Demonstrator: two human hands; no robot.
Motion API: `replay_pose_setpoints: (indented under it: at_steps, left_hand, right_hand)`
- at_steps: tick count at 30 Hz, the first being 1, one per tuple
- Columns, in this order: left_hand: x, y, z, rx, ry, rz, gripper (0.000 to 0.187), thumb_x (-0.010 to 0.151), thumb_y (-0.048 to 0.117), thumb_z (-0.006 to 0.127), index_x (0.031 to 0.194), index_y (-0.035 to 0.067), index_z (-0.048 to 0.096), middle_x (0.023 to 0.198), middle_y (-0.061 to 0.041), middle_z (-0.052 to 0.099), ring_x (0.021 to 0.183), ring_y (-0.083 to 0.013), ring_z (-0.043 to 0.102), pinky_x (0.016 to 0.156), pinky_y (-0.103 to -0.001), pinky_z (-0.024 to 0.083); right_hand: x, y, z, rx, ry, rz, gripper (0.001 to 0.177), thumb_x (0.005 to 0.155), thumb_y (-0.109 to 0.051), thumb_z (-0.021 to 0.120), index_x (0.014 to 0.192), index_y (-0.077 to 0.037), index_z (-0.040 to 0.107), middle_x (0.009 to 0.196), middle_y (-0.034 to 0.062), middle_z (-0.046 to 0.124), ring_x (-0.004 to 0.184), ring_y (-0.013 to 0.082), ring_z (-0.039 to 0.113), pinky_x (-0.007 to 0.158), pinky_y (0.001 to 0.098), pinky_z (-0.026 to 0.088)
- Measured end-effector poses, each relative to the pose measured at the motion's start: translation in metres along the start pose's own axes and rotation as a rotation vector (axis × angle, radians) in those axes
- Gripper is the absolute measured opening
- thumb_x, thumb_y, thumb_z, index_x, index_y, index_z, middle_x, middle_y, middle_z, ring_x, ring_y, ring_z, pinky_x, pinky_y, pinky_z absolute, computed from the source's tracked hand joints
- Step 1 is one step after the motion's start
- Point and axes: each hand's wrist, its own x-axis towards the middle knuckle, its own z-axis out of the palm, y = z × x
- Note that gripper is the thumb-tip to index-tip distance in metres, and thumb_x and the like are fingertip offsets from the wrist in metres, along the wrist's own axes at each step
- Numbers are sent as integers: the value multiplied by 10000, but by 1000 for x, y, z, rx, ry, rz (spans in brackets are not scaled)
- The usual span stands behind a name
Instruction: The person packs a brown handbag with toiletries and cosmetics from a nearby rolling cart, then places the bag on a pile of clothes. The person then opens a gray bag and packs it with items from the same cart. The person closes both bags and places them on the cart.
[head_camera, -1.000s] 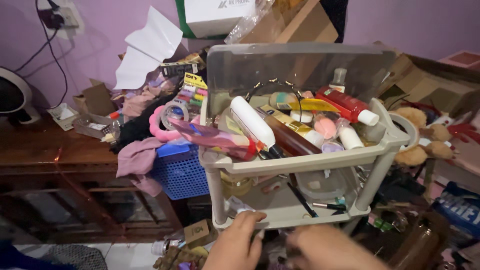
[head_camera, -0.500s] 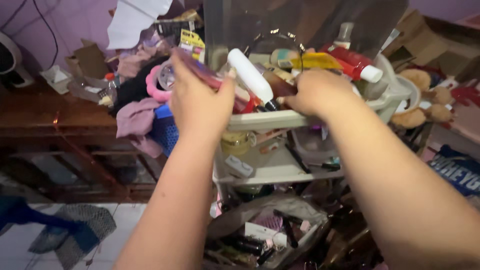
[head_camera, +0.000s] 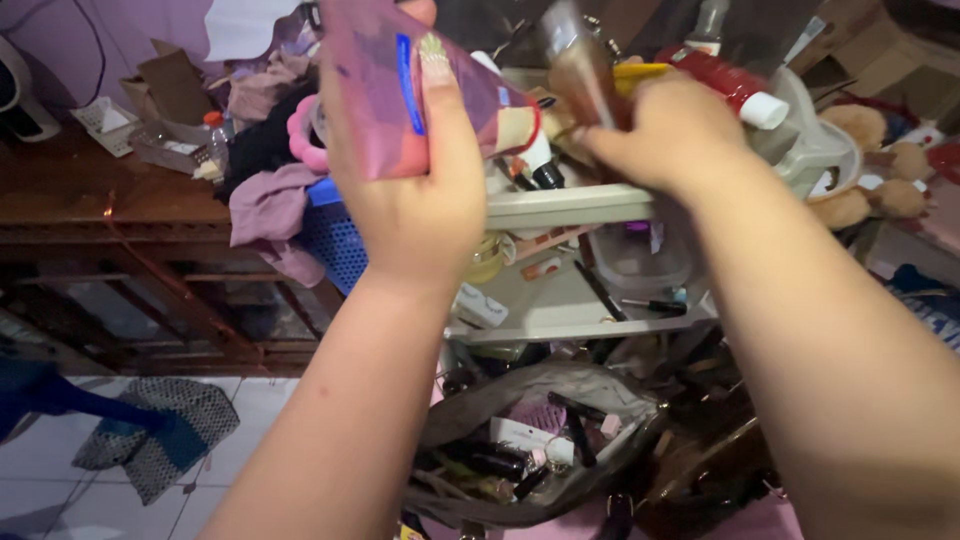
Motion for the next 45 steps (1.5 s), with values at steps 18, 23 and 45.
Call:
replay_pose_setpoints:
  at_steps: [18,23,45]
  left_hand:
    - [-123,79,-114,110,-984,-611,408,856,156,717,1258,123,659,1001,-107,739,881,-315,729,742,-404,576]
    - [-170,53,-126,372,-951,-524,481,775,211,789,1233,129,669,1072,-115,754,959,-359,710,787,-452,561]
    - [-188,19,-110,155,-1224,-560,581,779,119,735,1340,75,586,1306,-208,629,1223,-396,603,1022,-466,476]
  right_hand:
    - [-195,-44,102,1388,-741,37,407,719,-63,855,1073,18,671,936,25,771,870,135,732,770,309,613]
    - [-206,-54,174,1206,-730,151,517,632,39,861,1077,-92,631,803,-34,647,756,93,609,660,286,516]
    - [-189,-17,159,699,-959,-231,428,789,-110,683,1216,-107,702,1083,69,759,975,161,710,866,313,578]
